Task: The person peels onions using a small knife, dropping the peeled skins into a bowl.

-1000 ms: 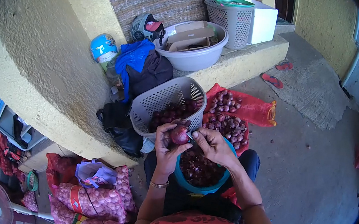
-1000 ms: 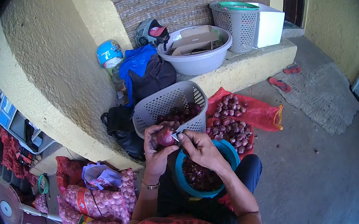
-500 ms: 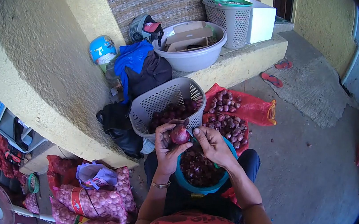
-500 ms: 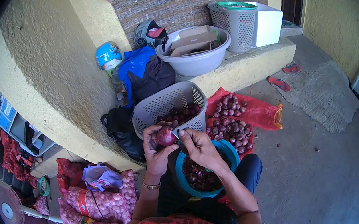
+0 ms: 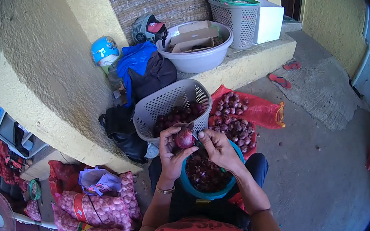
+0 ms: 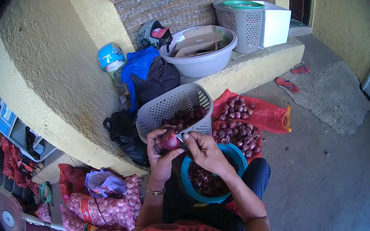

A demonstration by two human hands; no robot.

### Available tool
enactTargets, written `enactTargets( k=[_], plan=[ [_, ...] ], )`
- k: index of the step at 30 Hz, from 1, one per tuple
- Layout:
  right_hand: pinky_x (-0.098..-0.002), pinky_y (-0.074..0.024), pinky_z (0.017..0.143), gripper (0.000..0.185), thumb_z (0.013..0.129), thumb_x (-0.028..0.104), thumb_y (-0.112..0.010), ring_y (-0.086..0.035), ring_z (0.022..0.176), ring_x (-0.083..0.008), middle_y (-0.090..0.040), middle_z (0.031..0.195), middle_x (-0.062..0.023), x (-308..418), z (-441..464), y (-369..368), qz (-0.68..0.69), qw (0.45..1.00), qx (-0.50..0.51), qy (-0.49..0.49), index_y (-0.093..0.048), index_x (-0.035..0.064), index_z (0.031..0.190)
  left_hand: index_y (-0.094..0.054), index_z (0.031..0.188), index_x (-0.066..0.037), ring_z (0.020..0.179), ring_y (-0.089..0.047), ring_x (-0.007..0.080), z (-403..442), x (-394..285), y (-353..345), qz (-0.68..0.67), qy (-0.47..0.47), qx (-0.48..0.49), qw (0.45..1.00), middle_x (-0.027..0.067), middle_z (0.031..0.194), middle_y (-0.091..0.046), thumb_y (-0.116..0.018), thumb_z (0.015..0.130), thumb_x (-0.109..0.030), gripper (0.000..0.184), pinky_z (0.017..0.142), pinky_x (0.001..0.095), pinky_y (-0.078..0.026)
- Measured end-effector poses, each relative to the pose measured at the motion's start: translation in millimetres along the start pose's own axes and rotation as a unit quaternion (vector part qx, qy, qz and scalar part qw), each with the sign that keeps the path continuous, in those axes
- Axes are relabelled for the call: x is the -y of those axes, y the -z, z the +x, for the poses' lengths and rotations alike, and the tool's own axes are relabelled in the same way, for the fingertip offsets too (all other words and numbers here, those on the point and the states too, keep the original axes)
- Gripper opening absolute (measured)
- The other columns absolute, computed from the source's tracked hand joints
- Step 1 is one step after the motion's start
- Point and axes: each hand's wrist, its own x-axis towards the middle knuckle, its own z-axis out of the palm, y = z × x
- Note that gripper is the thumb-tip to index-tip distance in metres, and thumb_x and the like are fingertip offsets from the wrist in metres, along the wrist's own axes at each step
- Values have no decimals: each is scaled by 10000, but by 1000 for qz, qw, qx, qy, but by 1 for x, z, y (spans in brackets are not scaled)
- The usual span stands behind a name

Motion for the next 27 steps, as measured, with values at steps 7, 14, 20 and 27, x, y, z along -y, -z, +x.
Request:
enactTargets(
  k=[7,14,20,27],
  plan=[
    [-270,-302,483,314,1001,179,-491,-327,589,-38,-351,601,38,-3,1,2,-10,1000,7,0,-497,1,743,-432,1215,-49,1178,-499,205,-1,1,5,11,16,16,1000,118,1284,-469,-786,678,83,657,992,330,-439],
    [-276,-303,483,320,996,167,-495,-325,585,-43,-334,591,27,5,1,4,-25,1000,10,2,-479,-4,726,-379,1348,-31,1245,-451,207,-2,-22,-2,-159,102,33,981,119,1350,-432,-646,853,-21,563,1037,342,-392],
    [-282,-309,491,329,1001,178,-486,-325,592,-49,-333,592,21,10,0,3,-46,999,15,7,-472,0,725,-367,1364,-22,1259,-440,205,-7,-13,5,-120,106,30,987,126,1397,-399,-589,891,-33,523,1051,334,-377],
    [-282,-302,483,329,1002,194,-482,-316,578,-50,-335,588,30,8,-1,2,-30,1000,-7,7,-468,10,729,-385,1339,-34,1236,-455,205,-7,-12,3,-160,84,19,983,133,1372,-422,-584,876,4,506,1049,344,-379]
  ],
)
